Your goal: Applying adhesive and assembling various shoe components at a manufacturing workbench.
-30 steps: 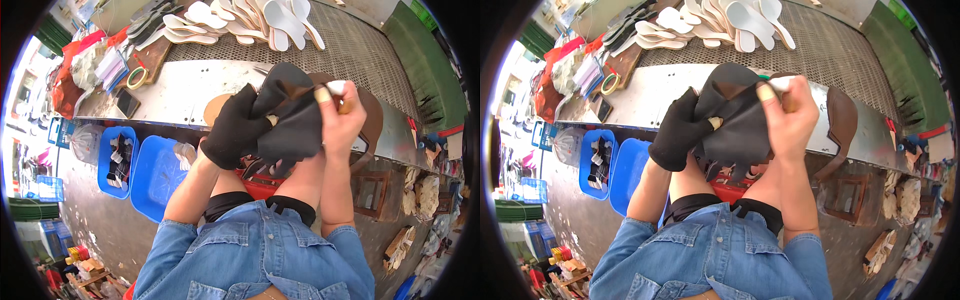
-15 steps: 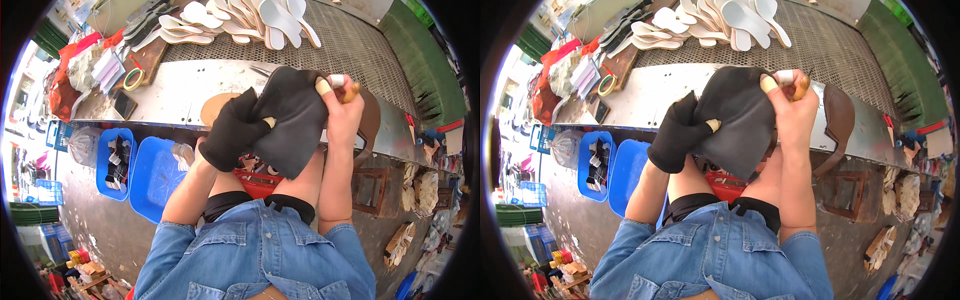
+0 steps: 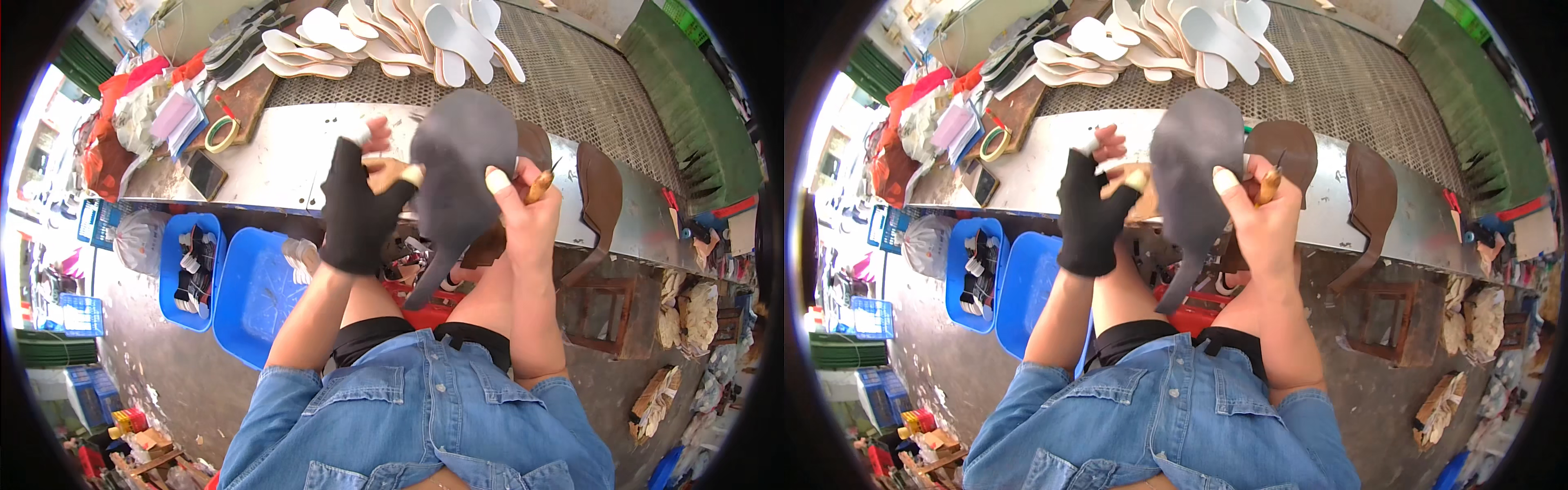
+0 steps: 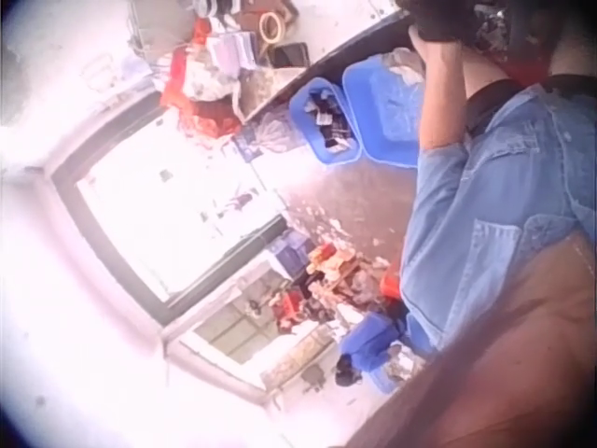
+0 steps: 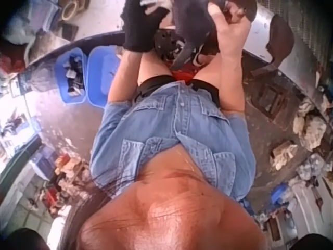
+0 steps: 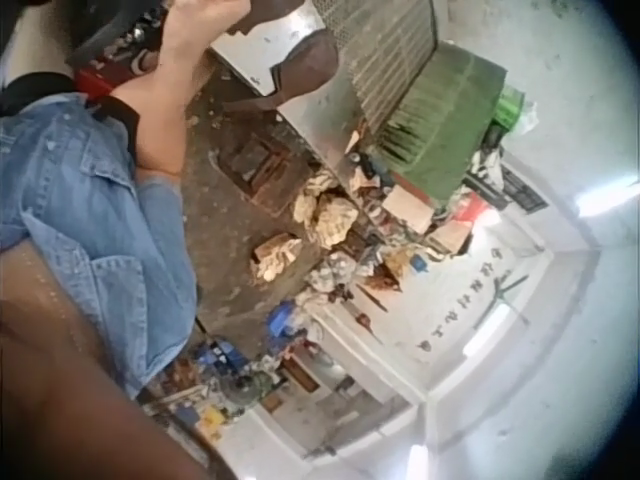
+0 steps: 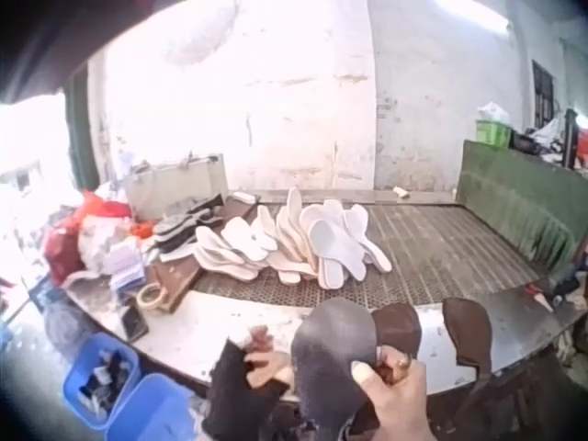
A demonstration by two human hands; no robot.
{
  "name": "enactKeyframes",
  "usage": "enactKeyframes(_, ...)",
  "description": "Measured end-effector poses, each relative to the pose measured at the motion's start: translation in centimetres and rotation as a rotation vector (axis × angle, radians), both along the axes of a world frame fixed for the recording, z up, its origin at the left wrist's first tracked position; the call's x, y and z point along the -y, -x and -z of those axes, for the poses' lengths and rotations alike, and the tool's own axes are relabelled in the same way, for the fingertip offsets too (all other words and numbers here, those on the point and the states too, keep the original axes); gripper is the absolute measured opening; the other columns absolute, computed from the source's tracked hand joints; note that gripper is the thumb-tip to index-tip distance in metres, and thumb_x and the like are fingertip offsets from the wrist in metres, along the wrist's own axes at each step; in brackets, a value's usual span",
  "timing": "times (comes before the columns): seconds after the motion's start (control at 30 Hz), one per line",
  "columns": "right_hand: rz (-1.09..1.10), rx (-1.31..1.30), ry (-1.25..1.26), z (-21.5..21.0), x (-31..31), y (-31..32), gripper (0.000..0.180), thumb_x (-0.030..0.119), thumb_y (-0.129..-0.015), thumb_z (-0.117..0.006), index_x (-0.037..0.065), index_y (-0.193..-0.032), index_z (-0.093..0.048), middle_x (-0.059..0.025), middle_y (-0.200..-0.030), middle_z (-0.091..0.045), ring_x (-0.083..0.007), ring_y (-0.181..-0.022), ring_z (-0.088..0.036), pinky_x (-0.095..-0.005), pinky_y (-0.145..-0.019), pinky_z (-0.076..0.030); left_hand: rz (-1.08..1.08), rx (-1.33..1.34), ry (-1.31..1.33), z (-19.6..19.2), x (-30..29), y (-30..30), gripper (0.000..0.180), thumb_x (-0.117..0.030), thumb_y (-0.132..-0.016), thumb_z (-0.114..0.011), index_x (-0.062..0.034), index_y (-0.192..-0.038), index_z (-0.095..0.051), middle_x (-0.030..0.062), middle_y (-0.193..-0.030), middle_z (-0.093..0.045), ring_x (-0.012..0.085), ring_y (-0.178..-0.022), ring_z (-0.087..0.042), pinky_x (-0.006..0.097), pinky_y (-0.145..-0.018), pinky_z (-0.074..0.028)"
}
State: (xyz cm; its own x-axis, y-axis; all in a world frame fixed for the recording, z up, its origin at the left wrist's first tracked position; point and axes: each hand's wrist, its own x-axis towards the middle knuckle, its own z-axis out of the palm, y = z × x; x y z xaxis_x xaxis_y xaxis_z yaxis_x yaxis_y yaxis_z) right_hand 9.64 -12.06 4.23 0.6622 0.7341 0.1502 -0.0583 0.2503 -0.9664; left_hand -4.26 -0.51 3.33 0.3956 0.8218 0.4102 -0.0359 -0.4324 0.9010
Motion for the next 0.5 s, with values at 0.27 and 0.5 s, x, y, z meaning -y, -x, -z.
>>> enactKeyframes(0.27, -0.049, 0.470, -0.105, 0.9, -1.0, 1.4, 0.021, 0.003, -0.081, -0.068, -0.003, -0.100, -0.066, -0.0019, -0.090, -0.051, -0.0071, -0.064, -0.044, -0.0191, -0.058, -0.036, 0.259, 0.103, 0.308, -0.4, 2.4, 0.1, 0.031, -0.010, -0.085, -0.064, 0.0010, -0.113, -0.055, 0.0087, -0.094, -0.065, 0.0109, -0.082, -0.059, 0.026, -0.067, -0.047)
enactKeyframes(0.5, 0.030, 0.510, 0.119, 0.3, -0.2, 2.4, 0.052, 0.009, -0.065, -0.083, -0.001, -0.109, -0.057, -0.0008, -0.077, -0.054, -0.0064, -0.064, -0.049, -0.0219, -0.059, -0.044, 0.258, 0.211, 0.542, 0.0, 1.9, -0.4, 0.018, -0.001, -0.081, -0.065, 0.0013, -0.099, -0.063, 0.0040, -0.084, -0.066, 0.0076, -0.073, -0.058, 0.023, -0.064, -0.046)
